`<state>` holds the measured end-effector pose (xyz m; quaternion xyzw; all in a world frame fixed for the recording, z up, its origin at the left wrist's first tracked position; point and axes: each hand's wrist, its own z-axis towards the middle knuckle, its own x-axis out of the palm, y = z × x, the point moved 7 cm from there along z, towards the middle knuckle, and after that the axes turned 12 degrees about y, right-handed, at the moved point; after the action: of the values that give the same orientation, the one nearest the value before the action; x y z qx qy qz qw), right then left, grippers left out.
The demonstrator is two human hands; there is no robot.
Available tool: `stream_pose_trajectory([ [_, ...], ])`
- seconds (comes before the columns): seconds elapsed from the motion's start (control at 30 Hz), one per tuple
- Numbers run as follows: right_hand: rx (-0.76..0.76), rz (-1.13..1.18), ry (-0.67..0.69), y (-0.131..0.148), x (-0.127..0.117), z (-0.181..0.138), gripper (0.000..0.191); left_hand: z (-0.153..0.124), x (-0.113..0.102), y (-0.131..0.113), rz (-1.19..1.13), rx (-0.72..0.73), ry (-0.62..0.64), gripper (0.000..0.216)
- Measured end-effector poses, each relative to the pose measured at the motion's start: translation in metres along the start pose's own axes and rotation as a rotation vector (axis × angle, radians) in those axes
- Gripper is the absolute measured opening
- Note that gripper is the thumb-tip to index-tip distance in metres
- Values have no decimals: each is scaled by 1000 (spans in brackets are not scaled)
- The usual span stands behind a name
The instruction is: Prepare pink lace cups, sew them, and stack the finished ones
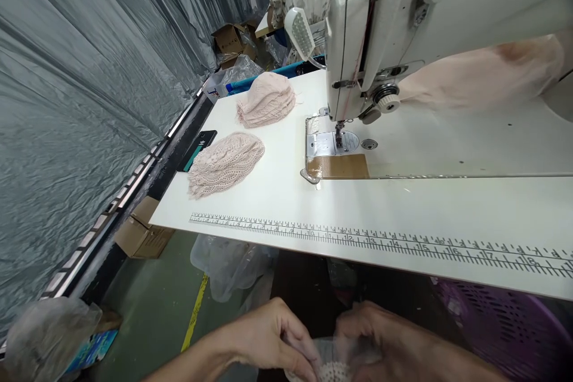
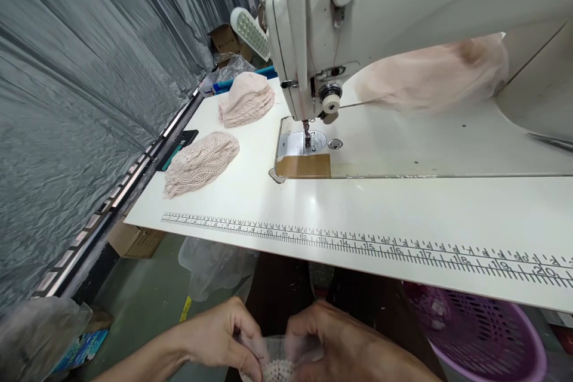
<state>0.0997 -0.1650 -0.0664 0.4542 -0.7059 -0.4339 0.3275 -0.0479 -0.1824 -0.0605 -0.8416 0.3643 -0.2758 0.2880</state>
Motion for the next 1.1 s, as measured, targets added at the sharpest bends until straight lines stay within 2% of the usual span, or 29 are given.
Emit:
stream_pose_trajectory([
  [0.1,-13,-3,-25,1,-1,1,12,-1,0,-2,8,-1,12,55],
  [0.27,-22,79,7,5,-4,-3,7,-3,0,-5,26,11,19,48],
  [0.5,-22,169,20,-4,-9,-11,10,-8,-12,5,5,18,-8,40],
  [0.63,-54,279,32,-15,-11,-17,25,-15,-20,17,-99,11,-58,39],
  [0.73,-120,428,49,-20,-5,-18,36,-17,-23,27,-170,-3,-95,42],
  [0.87,-254,578,62,-20,7,-12,39,-19,-23,32,-206,0,-112,45],
  [1.1,-252,610,-35,-21,18,-9,30,-24,-22,27,-243,40,-128,40],
])
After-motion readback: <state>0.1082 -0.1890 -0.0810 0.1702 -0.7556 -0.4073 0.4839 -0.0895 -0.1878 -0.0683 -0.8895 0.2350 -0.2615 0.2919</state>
